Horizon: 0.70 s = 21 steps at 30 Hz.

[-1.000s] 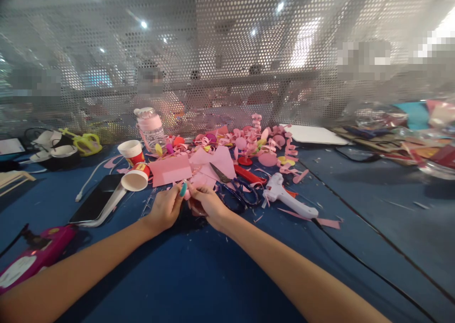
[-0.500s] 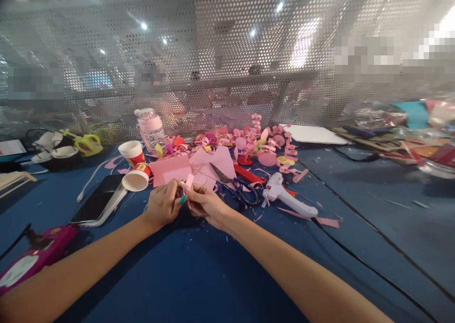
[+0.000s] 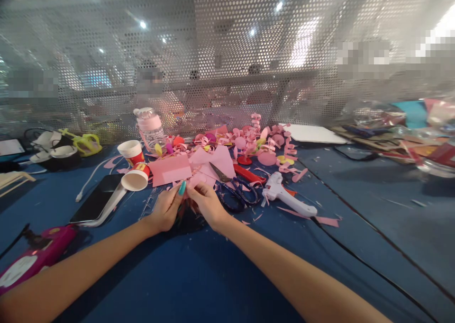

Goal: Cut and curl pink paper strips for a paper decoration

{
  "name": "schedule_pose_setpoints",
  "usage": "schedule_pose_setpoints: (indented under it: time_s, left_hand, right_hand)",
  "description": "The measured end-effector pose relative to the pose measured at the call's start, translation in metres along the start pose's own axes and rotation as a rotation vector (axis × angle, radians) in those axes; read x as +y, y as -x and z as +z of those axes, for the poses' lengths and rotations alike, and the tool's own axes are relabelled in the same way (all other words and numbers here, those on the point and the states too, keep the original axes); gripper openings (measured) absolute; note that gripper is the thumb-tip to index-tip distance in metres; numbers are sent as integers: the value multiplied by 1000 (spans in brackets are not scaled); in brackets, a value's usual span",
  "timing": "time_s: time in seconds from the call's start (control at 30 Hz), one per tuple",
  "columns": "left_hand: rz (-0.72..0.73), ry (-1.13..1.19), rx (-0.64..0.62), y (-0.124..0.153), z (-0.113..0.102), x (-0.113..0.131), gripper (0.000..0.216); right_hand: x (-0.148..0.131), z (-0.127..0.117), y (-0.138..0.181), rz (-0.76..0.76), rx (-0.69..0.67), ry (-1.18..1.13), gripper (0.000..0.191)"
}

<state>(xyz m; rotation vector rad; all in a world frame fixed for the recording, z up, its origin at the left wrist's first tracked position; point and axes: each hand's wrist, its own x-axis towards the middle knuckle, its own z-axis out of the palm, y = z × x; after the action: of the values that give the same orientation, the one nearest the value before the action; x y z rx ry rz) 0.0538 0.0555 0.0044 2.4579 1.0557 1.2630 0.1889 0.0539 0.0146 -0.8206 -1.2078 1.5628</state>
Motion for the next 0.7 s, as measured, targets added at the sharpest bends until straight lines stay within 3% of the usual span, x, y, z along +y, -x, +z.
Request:
schedule_pose_setpoints:
  time_s: [0.23, 0.5, 0.7]
  left_hand:
    - [-102, 250, -129, 0, -1, -3, 34]
    - [220, -283, -3, 0, -4, -9, 31]
    - [361, -441, 61, -1, -5, -14, 24]
  right_hand:
    - [-3, -10, -6, -131, -74, 88, 37]
    - [-3, -2, -2, -140, 19, 47, 36]
    - [-2, -3, -2, -132, 1, 34, 36]
